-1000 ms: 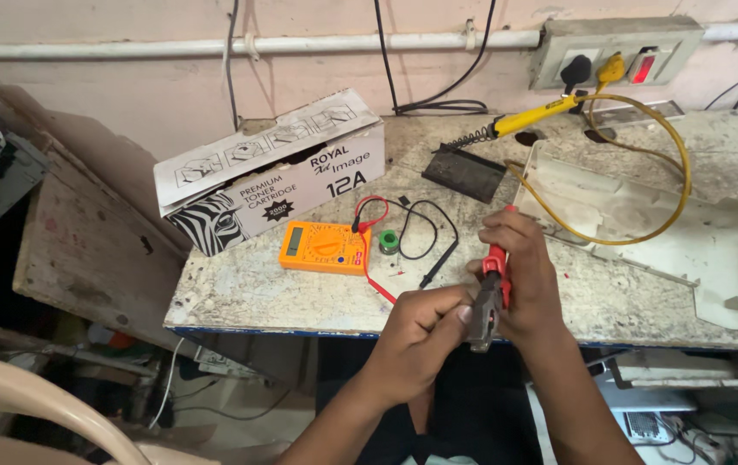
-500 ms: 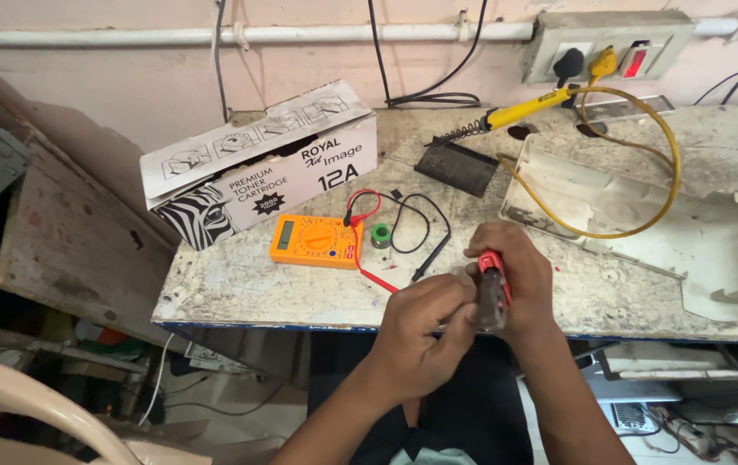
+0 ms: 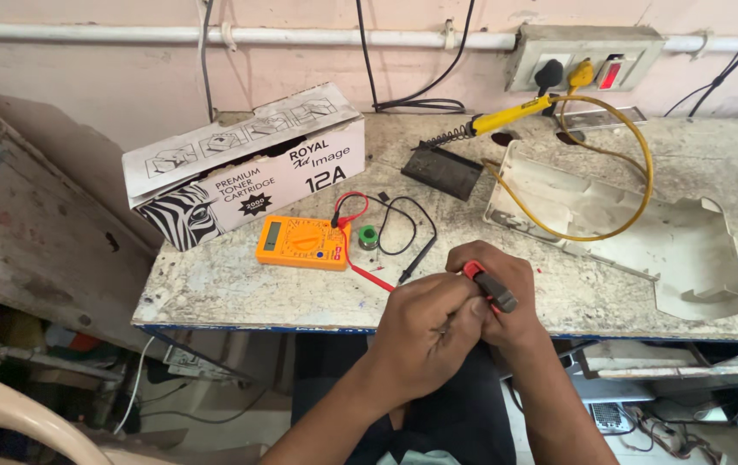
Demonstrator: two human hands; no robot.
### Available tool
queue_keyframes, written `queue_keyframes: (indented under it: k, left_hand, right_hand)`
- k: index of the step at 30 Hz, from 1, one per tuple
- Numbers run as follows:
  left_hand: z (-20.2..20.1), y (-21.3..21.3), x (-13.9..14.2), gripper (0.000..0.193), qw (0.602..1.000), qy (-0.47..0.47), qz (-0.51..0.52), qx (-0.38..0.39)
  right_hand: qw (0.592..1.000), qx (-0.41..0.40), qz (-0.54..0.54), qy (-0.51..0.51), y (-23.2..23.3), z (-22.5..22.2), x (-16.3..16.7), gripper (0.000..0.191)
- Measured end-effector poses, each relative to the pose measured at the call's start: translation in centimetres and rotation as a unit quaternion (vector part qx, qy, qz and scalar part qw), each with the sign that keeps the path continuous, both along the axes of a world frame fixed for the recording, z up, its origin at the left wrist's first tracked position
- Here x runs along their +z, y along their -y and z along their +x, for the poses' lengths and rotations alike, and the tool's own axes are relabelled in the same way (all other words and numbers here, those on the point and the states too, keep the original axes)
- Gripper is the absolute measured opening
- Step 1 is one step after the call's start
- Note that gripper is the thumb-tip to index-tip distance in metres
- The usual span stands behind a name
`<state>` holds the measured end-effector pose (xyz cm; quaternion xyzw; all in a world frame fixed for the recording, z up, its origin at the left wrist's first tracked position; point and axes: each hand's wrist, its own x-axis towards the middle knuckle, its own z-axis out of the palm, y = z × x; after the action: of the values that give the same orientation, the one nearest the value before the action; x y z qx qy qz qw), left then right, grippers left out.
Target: The person sits at a repair workbench and uses a digital multimeter with red and black probe leads to test a small electronic component. They use pliers to grip and strip wire ends, twist the wires by hand, and connect the leads to the component while watching the multimeter display.
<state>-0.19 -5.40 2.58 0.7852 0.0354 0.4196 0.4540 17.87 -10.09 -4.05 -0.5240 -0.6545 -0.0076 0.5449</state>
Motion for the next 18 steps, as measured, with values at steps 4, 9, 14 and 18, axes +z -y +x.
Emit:
queue_keyframes:
  k: [4,9,14,18]
  left_hand:
    - [-0.1,-0.2,0.0,0.006,0.995,0.035,0.083,0.046]
    - [-0.2,-0.8,0.3,0.013,0.968,0.019,0.225,0.107]
    - [-0.5,-1.0,0.6,0.019,0.966,-0.001,0.240,0.098]
    - [-0.6,-1.3,0.6,0.016,0.965,-0.006,0.238,0.108]
  right_hand:
    - [1.000,0.009,-0.016,0.002,0.0,-0.6,1.0,0.039]
    - [0.996,0.075,-0.024,-0.038,0.0,-1.4,2.8,0.044]
    - [0.984,0.055,-0.122,-0.115,0.1,-1.7,3.4,0.051]
    - [0.988,0.062,-0.102,-0.100,0.0,-1.7,3.3,0.053]
